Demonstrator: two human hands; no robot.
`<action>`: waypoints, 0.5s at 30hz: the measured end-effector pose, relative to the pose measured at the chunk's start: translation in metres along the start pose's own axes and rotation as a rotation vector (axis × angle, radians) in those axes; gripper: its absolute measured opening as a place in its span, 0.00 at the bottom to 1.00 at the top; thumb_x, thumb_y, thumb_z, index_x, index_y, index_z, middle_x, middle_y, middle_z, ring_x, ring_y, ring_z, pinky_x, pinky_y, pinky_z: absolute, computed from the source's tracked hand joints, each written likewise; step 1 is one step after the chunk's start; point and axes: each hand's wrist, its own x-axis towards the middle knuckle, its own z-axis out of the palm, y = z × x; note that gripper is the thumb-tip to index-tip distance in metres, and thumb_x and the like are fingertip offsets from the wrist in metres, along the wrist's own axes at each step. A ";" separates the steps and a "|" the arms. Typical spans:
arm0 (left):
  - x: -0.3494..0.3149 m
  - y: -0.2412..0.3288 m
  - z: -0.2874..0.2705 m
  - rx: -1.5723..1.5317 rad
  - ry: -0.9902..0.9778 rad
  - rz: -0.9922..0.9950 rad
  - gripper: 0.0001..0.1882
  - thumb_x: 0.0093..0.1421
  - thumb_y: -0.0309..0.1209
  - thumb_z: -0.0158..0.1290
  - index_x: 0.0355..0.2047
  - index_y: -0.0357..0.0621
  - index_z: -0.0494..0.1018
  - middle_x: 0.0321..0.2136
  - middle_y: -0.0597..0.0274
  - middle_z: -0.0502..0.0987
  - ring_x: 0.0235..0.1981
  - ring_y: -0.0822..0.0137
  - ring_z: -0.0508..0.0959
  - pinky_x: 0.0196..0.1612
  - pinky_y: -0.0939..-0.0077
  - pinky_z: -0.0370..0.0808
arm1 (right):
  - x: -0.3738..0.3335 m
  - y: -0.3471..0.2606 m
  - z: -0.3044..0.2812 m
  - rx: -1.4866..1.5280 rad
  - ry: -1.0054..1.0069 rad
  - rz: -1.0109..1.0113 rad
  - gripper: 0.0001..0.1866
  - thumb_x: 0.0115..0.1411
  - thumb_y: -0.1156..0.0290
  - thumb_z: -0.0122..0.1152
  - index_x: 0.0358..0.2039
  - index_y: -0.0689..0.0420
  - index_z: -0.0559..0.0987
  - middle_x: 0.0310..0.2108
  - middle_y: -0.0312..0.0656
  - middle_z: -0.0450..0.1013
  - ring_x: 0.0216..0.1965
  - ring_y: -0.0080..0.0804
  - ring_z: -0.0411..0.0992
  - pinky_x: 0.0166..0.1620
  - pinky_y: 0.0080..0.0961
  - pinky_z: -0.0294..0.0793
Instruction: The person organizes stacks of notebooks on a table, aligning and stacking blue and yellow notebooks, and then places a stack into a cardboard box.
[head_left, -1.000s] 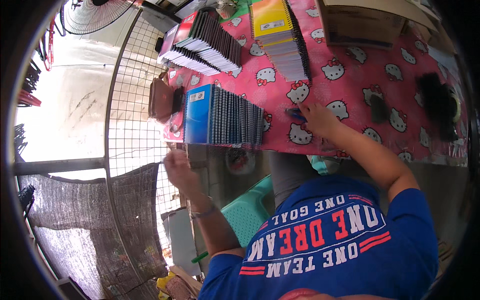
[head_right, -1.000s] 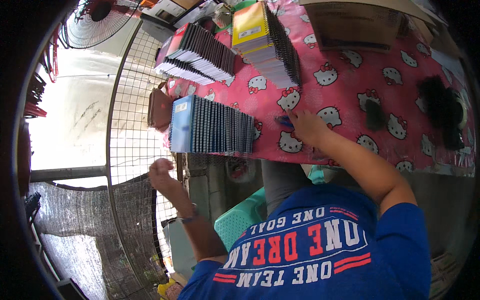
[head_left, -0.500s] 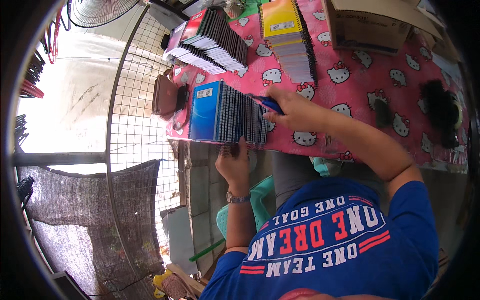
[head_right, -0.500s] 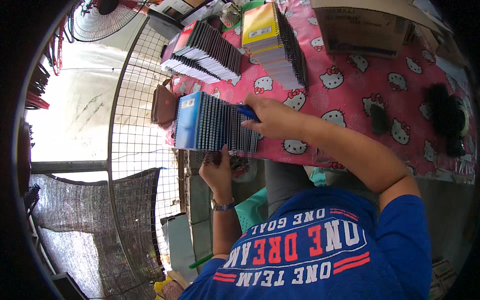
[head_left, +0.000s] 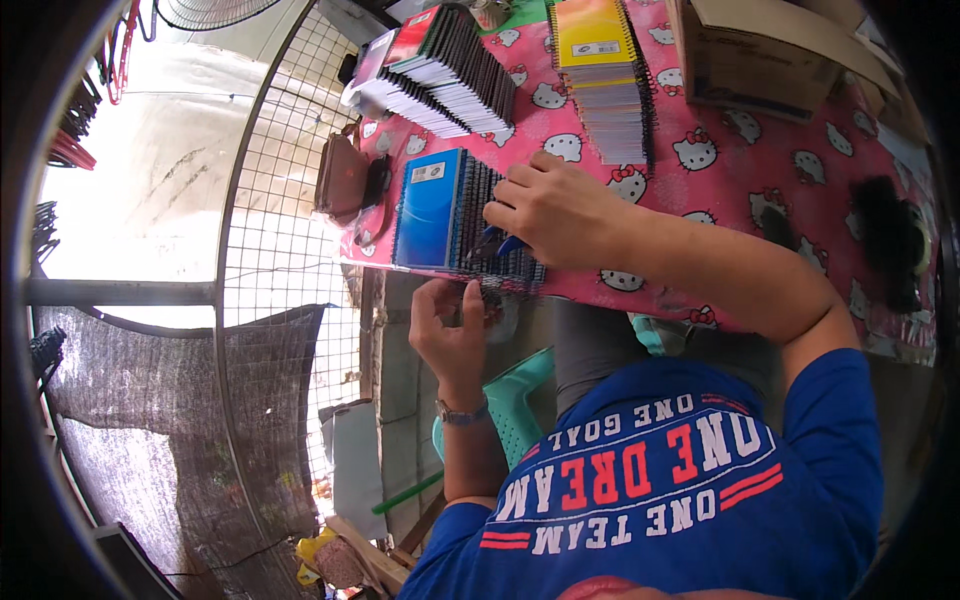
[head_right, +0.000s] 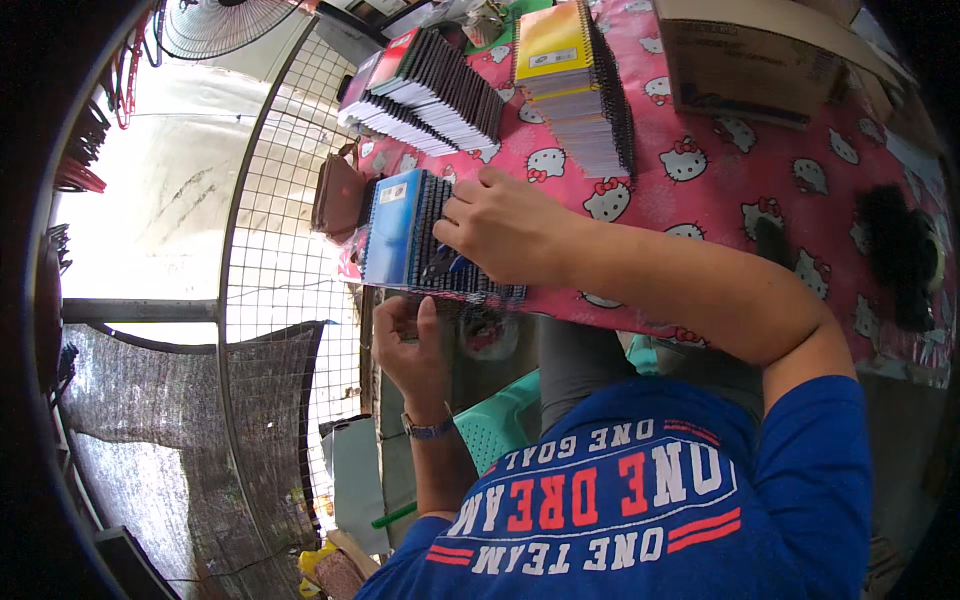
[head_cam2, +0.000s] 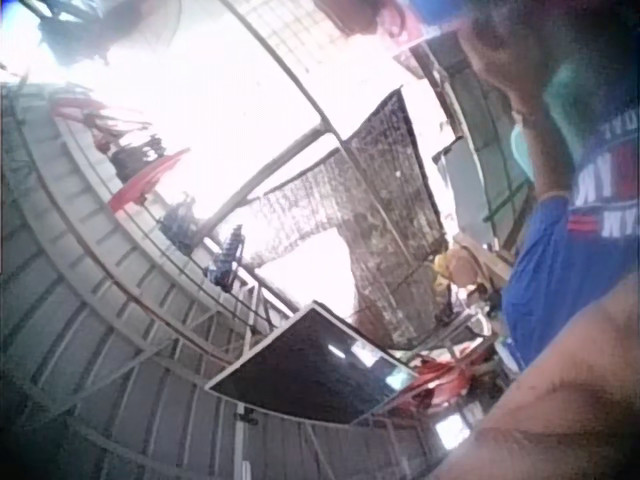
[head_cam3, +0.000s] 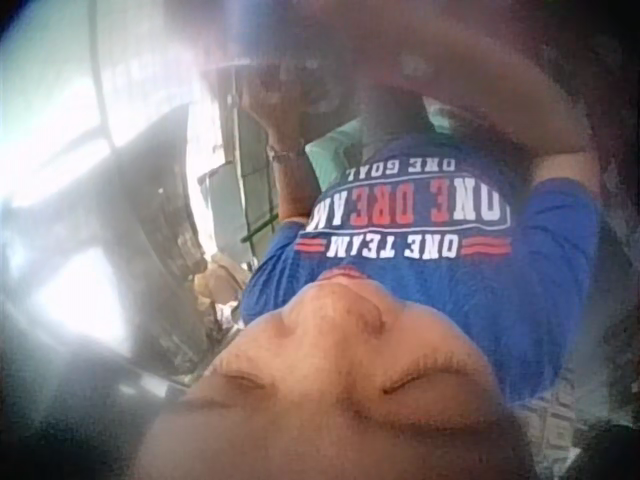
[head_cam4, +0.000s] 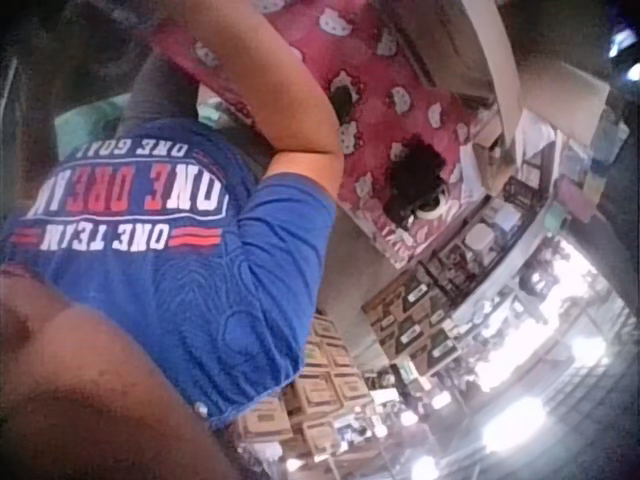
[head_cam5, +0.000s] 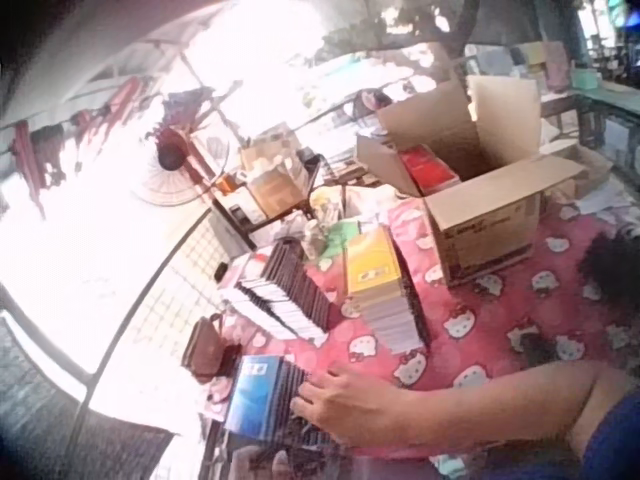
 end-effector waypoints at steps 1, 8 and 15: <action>0.003 0.001 0.000 -0.028 -0.013 -0.002 0.10 0.58 0.31 0.59 0.33 0.35 0.73 0.25 0.60 0.75 0.25 0.72 0.72 0.30 0.75 0.71 | 0.002 -0.001 0.001 0.001 0.000 -0.005 0.10 0.54 0.71 0.52 0.37 0.52 0.77 0.34 0.38 0.74 0.42 0.35 0.72 0.49 0.35 0.68; 0.006 0.002 0.002 -0.091 -0.030 -0.036 0.09 0.61 0.29 0.55 0.33 0.33 0.74 0.25 0.60 0.74 0.25 0.72 0.72 0.31 0.76 0.71 | 0.009 -0.009 0.006 -0.099 0.102 -0.040 0.12 0.51 0.72 0.55 0.37 0.53 0.78 0.34 0.38 0.73 0.42 0.34 0.72 0.49 0.36 0.67; 0.007 0.001 0.001 -0.051 -0.046 0.008 0.09 0.62 0.28 0.54 0.34 0.32 0.74 0.25 0.60 0.74 0.26 0.71 0.72 0.32 0.76 0.71 | 0.019 -0.017 -0.003 -0.059 -0.204 0.075 0.04 0.51 0.71 0.54 0.28 0.54 0.75 0.28 0.40 0.73 0.35 0.35 0.74 0.41 0.33 0.71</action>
